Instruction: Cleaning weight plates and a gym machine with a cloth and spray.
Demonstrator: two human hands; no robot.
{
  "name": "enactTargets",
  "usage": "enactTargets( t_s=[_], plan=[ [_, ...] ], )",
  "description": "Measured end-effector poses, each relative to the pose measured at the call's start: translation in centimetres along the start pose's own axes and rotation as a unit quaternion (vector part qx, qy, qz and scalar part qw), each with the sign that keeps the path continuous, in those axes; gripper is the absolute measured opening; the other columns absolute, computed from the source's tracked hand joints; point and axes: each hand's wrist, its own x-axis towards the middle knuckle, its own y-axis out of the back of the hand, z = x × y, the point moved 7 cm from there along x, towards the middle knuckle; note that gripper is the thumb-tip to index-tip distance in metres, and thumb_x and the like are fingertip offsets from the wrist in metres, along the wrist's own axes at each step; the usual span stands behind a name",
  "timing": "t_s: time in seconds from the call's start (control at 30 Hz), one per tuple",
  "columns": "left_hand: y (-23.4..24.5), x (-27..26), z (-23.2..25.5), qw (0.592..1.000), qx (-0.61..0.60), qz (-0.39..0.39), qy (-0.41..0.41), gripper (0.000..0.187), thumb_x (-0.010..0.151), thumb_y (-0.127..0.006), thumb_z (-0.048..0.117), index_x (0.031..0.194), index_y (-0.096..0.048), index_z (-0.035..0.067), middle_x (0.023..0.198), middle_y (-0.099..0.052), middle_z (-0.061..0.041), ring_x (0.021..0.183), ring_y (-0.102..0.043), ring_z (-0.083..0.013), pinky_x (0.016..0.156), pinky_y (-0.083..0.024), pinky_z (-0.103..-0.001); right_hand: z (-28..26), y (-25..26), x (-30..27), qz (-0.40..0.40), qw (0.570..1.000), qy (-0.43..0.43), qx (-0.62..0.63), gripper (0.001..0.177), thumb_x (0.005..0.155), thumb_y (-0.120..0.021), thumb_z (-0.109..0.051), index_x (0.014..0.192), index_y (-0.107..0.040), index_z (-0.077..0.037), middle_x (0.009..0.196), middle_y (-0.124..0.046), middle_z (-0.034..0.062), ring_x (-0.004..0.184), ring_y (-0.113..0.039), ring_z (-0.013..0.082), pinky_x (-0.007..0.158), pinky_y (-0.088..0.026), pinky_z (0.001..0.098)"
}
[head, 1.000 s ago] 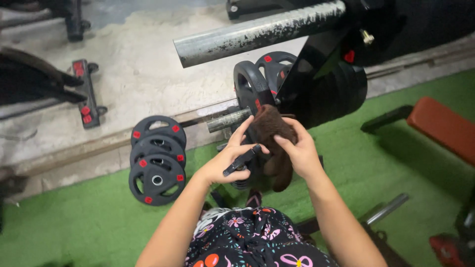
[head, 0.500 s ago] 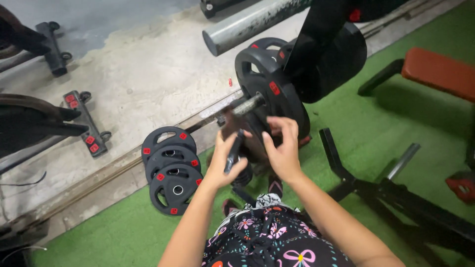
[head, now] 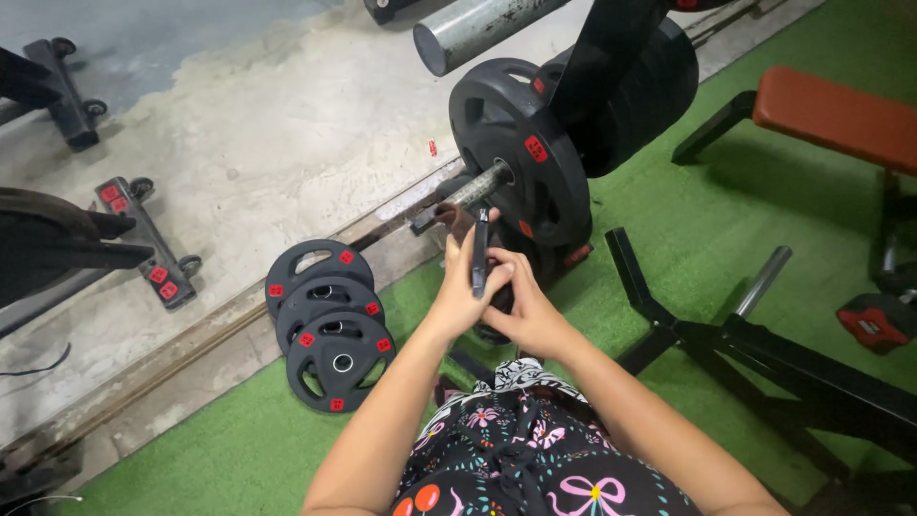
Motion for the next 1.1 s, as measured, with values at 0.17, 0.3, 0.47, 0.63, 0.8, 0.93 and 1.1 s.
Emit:
enactTargets(
  t_s=[0.17,0.3,0.47,0.63,0.8,0.93,1.1],
  plan=[
    [-1.0,0.1,-0.6,0.987,0.133,-0.092,0.025,0.128,0.07,-0.09,0.035,0.164,-0.007,0.013,0.152,-0.015,-0.037,0.147,-0.019,-0.0472,0.119,-0.022,-0.05,5.6,0.7,0.2,-0.019,0.995,-0.016,0.095,0.064,0.083,-0.072,-0.002,0.141,-0.046,-0.009,0.124,-0.05,0.0065,0.106,-0.056,0.0156,0.088,-0.048,0.0324],
    [-1.3,0.3,-3.3,0.983,0.095,-0.154,-0.009,0.116,0.081,-0.086,0.036,0.164,-0.01,0.006,0.16,-0.023,-0.039,0.153,-0.021,-0.0437,0.122,-0.021,-0.046,10.8,2.4,0.7,-0.036,0.979,-0.009,0.199,0.031,0.092,-0.071,-0.005,0.116,-0.053,-0.008,0.108,-0.056,0.0025,0.101,-0.058,0.0126,0.092,-0.049,0.0297],
    [1.6,2.0,-9.2,0.987,0.155,0.025,-0.025,0.067,0.102,-0.072,0.026,0.159,-0.043,0.006,0.144,-0.066,-0.029,0.139,-0.061,-0.0341,0.118,-0.044,-0.042,8.5,9.2,2.0,-0.044,0.991,0.062,0.108,0.017,0.095,-0.073,-0.01,0.094,-0.058,-0.004,0.1,-0.064,0.0045,0.102,-0.065,0.0153,0.094,-0.05,0.0316],
    [1.1,3.9,-7.5,0.964,-0.076,0.221,0.13,0.076,0.086,-0.081,0.014,0.141,-0.03,0.003,0.112,-0.072,-0.022,0.096,-0.072,-0.0283,0.084,-0.06,-0.045,6.9,17.6,5.2,-0.049,0.995,0.02,0.087,0.014,0.094,-0.069,-0.015,0.092,-0.067,-0.001,0.095,-0.076,0.0079,0.094,-0.069,0.0146,0.09,-0.053,0.0301],
    [-1.0,5.2,-11.9,0.855,-0.353,0.342,0.165,0.04,0.083,-0.082,0.015,0.115,-0.066,-0.001,0.107,-0.073,-0.013,0.092,-0.071,-0.0232,0.084,-0.057,-0.041,6.4,23.1,9.9,-0.021,0.999,0.026,0.035,0.021,0.096,-0.067,-0.015,0.104,-0.075,0.002,0.087,-0.077,0.0071,0.084,-0.072,0.0114,0.081,-0.055,0.0259],
    [-4.2,5.1,-13.4,0.786,-0.48,0.31,0.235,0.044,0.087,-0.077,0.028,0.116,-0.068,-0.004,0.107,-0.076,-0.014,0.093,-0.072,-0.025,0.083,-0.057,-0.043,4.7,23.0,13.8,-0.005,0.997,0.029,-0.065,0.027,0.096,-0.073,-0.021,0.115,-0.076,-0.001,0.083,-0.073,0.0124,0.079,-0.067,0.0171,0.076,-0.053,0.0295],
    [-5.1,5.6,-14.2,0.834,-0.379,0.368,0.158,0.051,0.098,-0.065,0.035,0.131,-0.061,-0.003,0.122,-0.07,-0.014,0.111,-0.066,-0.0271,0.096,-0.051,-0.043,3.0,21.5,17.9,0.034,0.959,0.192,-0.207,0.047,0.091,-0.082,-0.031,0.125,-0.072,-0.001,0.11,-0.071,0.0218,0.098,-0.07,0.0342,0.085,-0.054,0.0407]
  ],
)
